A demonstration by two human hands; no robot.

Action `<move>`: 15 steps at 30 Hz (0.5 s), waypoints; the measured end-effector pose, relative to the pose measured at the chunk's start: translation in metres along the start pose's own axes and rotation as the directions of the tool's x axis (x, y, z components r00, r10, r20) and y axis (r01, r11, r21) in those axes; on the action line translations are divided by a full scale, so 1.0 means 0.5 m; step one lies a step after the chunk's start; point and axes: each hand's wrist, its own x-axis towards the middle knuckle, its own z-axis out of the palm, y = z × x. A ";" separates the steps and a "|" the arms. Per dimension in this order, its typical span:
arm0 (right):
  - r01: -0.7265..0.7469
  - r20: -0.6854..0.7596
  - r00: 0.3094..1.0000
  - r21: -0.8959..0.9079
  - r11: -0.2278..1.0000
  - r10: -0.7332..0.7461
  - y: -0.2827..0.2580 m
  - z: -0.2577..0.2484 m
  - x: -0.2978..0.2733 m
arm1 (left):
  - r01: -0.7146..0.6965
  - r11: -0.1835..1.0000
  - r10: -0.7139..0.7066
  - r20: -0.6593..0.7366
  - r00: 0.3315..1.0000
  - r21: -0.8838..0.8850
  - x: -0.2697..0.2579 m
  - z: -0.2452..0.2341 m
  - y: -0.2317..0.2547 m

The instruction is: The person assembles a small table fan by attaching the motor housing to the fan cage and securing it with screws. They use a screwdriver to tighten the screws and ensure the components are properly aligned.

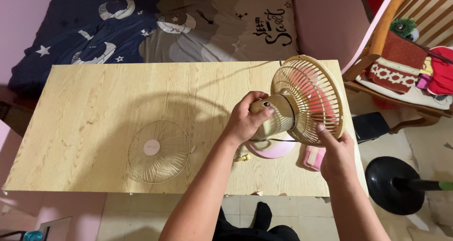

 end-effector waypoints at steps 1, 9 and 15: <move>0.023 -0.008 1.000 0.068 0.997 -0.022 0.005 -0.001 0.001 | 0.008 1.000 -0.008 0.006 1.000 -0.007 0.000 0.001 0.005; 0.214 -0.071 0.976 0.153 0.965 -0.205 0.046 -0.008 0.030 | -0.006 0.999 -0.005 0.230 0.973 0.047 0.010 -0.021 0.026; 0.207 -0.087 0.977 0.171 0.963 -0.195 0.045 -0.008 0.031 | -0.061 0.978 0.008 0.253 0.967 0.200 0.028 -0.030 0.005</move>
